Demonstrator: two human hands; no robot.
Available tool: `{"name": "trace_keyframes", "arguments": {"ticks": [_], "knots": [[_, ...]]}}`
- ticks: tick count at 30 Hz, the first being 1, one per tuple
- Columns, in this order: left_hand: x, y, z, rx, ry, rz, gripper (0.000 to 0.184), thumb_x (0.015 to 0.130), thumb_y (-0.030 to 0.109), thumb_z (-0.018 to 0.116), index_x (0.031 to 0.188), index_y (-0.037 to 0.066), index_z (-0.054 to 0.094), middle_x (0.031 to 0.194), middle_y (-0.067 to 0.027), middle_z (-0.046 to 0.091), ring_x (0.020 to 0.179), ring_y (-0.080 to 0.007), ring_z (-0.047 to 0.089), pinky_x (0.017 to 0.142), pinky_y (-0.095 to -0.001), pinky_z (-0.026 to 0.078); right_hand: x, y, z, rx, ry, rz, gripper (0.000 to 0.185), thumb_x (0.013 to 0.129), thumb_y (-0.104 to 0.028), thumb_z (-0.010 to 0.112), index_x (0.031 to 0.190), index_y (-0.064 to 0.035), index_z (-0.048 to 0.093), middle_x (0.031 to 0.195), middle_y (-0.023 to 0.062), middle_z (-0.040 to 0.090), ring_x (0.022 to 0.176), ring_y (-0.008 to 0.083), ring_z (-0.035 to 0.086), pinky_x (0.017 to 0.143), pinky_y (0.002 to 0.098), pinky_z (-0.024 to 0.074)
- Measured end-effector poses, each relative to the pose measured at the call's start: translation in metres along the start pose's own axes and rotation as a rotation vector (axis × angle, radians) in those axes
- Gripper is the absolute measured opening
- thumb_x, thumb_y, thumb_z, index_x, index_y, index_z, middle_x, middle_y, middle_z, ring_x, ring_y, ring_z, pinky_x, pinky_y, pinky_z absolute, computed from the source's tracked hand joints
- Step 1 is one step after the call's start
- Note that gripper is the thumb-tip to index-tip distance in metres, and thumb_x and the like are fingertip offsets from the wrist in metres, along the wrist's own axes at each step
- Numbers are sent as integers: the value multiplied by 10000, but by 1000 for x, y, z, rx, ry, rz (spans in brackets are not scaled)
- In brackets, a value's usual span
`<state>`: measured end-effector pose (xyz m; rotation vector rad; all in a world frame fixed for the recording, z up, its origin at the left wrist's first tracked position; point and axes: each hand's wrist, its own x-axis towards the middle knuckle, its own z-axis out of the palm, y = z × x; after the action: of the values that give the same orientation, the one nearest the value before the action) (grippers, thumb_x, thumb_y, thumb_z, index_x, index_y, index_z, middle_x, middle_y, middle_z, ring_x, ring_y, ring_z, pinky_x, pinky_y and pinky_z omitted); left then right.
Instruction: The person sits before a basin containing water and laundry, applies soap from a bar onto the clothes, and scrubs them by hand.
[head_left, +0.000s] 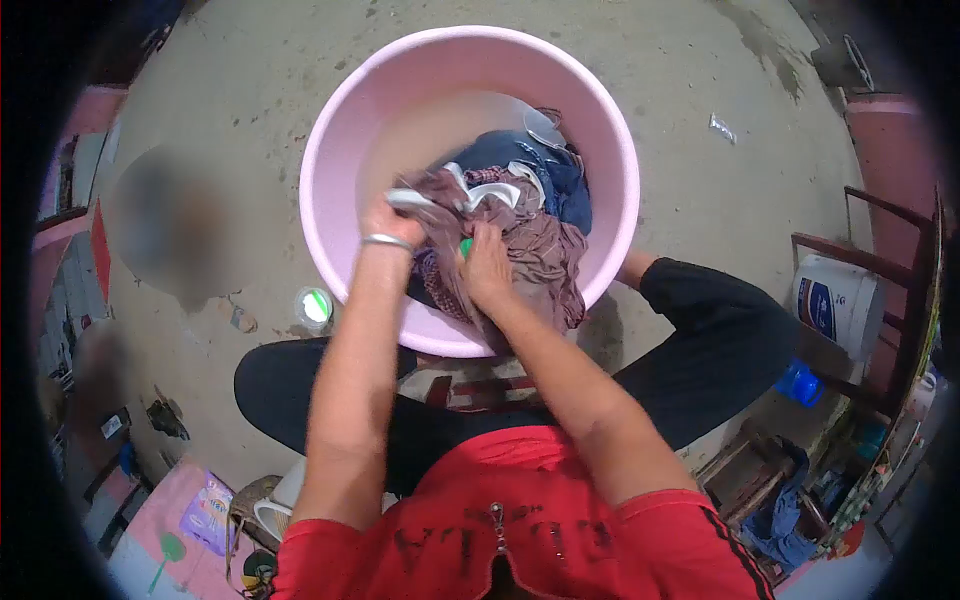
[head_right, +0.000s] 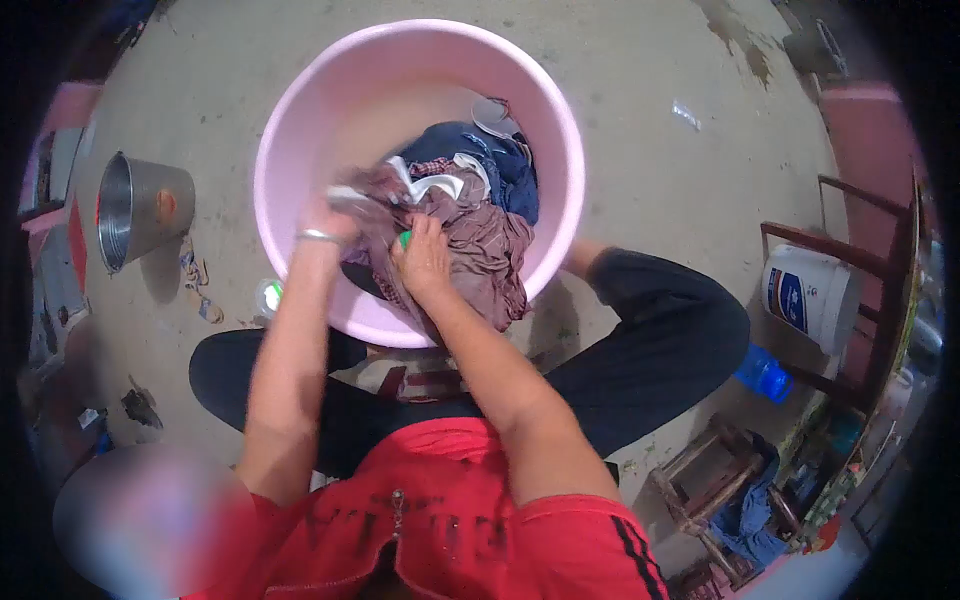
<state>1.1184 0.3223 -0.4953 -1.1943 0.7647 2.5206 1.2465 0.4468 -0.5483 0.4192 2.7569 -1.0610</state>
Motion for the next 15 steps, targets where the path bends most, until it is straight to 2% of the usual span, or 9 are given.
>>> {"name": "trace_keyframes", "arguments": {"ticks": [2,3,4,7,9,11,12,14,15], "knots": [[-28,46,36,14,10,21,362,963,246,314,1114,-6,525,1150,-212,544,1047,-358,530,988,-540,382,2,15,-7,-274,-38,-128,421,746,-139,604,1149,-89,492,1113,172,515,979,340,541,836,460,457],[14,82,1,367,-130,95,398,973,279,289,1111,-14,519,1124,-215,548,1032,-353,532,983,-563,376,3,43,-10,-439,-23,-275,429,748,-127,592,1165,-103,492,1133,154,512,967,321,547,832,447,461],[60,116,-36,57,-391,30,430,985,299,256,1102,-26,514,1123,-210,541,1055,-342,521,993,-566,361,2,60,-22,-439,-9,-272,425,760,-128,580,1175,-110,491,1138,143,514,968,316,550,825,449,463],[6,99,18,174,-178,169,474,993,347,231,1110,-23,502,1124,-186,539,1073,-330,511,995,-551,363,25,79,-64,-434,20,-188,446,753,-131,593,1185,-107,488,1130,143,520,973,321,556,823,453,465],[35,80,-21,206,-249,37,489,935,452,434,1140,10,483,1129,-142,550,1064,-305,519,959,-497,408,16,77,-76,-410,-27,-81,472,734,-133,619,1185,-99,486,1117,155,523,976,332,558,827,454,465],[12,18,-47,642,-183,-32,434,801,328,629,1128,56,545,1053,-113,596,978,-257,564,881,-436,460,15,76,-83,-194,43,24,510,691,-132,670,1163,-78,486,1086,183,525,969,362,565,820,451,475],[9,-16,-74,1066,45,-122,376,822,344,588,1087,77,584,1001,-94,618,976,-235,585,794,-431,505,11,78,-86,-194,37,25,510,691,-132,670,1163,-78,486,1086,183,525,969,362,565,820,451,475],[-32,-85,-120,1342,-8,-325,522,760,356,656,1166,43,559,1012,-153,620,1074,-286,549,883,-428,441,1,80,-93,-244,-49,-195,536,657,-140,711,1135,-54,485,1076,206,522,945,390,574,803,449,489],[-67,-112,-131,1789,10,26,468,765,329,653,1112,26,574,996,-176,620,1070,-308,549,888,-419,432,-6,71,-102,-242,-57,-192,536,657,-140,711,1135,-54,485,1076,206,522,945,390,574,803,449,489]]}}
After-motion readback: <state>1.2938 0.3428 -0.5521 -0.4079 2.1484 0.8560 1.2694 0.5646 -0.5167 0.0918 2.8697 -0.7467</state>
